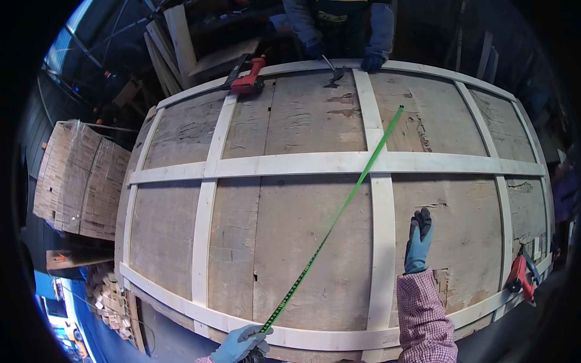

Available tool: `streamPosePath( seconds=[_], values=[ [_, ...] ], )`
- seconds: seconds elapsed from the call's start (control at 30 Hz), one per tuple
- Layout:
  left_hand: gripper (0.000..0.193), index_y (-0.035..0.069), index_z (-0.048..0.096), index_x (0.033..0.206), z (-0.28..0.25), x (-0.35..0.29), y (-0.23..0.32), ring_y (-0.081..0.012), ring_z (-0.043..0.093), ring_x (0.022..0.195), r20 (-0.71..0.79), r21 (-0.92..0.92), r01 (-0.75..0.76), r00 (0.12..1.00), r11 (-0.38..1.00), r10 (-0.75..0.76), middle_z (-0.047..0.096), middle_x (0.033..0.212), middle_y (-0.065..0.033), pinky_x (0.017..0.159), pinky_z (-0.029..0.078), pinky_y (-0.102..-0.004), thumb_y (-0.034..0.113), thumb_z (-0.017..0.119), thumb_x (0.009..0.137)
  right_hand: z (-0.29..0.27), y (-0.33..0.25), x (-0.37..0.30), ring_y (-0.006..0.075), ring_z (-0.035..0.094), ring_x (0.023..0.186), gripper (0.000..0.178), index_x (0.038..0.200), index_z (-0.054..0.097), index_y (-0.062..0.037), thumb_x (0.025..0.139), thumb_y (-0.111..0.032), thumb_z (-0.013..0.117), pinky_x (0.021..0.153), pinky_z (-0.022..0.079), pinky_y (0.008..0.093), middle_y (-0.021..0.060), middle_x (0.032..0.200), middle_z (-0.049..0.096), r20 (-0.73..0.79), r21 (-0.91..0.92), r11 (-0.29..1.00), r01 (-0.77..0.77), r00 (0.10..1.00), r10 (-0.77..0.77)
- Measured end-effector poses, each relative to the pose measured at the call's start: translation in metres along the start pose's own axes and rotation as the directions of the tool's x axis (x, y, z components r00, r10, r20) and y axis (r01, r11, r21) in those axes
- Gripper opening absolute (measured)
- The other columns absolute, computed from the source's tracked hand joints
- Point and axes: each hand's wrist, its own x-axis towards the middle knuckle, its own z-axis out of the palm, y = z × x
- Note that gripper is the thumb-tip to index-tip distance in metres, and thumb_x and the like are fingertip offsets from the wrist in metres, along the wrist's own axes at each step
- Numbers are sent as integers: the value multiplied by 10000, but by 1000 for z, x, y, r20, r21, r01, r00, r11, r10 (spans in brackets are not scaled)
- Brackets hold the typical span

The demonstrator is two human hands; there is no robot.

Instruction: The person uses a tape measure to measure the dimensions of a large wooden crate frame. They repeatedly extend and retract the tape measure across different sections of the crate, marking measurements on the wood. A nail gun is visible on the crate but not used by the recorder.

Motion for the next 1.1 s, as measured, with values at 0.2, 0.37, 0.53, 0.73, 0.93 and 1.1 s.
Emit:
streamPosePath(
  seconds=[0.2,0.37,0.53,0.73,0.93,1.1],
  values=[
    [338,-17,549,1252,-67,-90,-58,-156,687,812,77,184,-306,952,934,297,719,904,-101,746,523,-271,77,525,928,106,-94,-231,278,559,1144,644,1468,259,-115,968,-441,503,973,466,405,188,1322,503,508,-87,756,-649,624,594],
    [334,62,558,1247,-202,-190,-139,-207,706,839,36,395,-393,910,831,413,717,953,-103,754,541,-310,58,519,915,244,-103,-412,216,604,953,431,1320,467,-143,954,-352,561,842,494,339,89,1111,598,613,-97,650,-754,469,636],
    [326,75,581,1201,-349,-292,-254,-351,669,767,-154,551,-244,910,798,384,680,879,-195,681,527,-398,105,565,877,368,-114,-626,152,514,801,302,1075,547,-70,936,-330,612,791,464,308,18,880,499,672,-59,545,-836,371,641],
    [272,35,601,1140,-473,-394,-335,-216,688,740,-440,269,-260,823,927,359,696,833,-127,700,514,-318,110,573,880,469,-109,-777,239,614,1049,445,1315,461,-53,1016,-381,416,939,491,393,159,1146,625,856,-395,617,-680,-29,516],
    [331,12,583,1184,-602,-380,-346,-285,670,875,-454,16,-380,821,925,346,670,989,-177,775,506,-343,70,611,859,602,-98,-896,225,631,1021,405,1307,468,-18,1023,-303,416,917,489,339,181,1117,645,889,-428,696,-577,-130,438],
    [290,-22,596,1170,-750,-371,-339,-158,646,855,-660,15,-490,651,872,376,687,972,-92,725,501,-276,98,603,905,760,-56,-994,246,564,1154,383,1328,415,45,1005,-156,454,965,460,330,147,1228,566,969,-227,724,-651,-224,102]
  ],
)
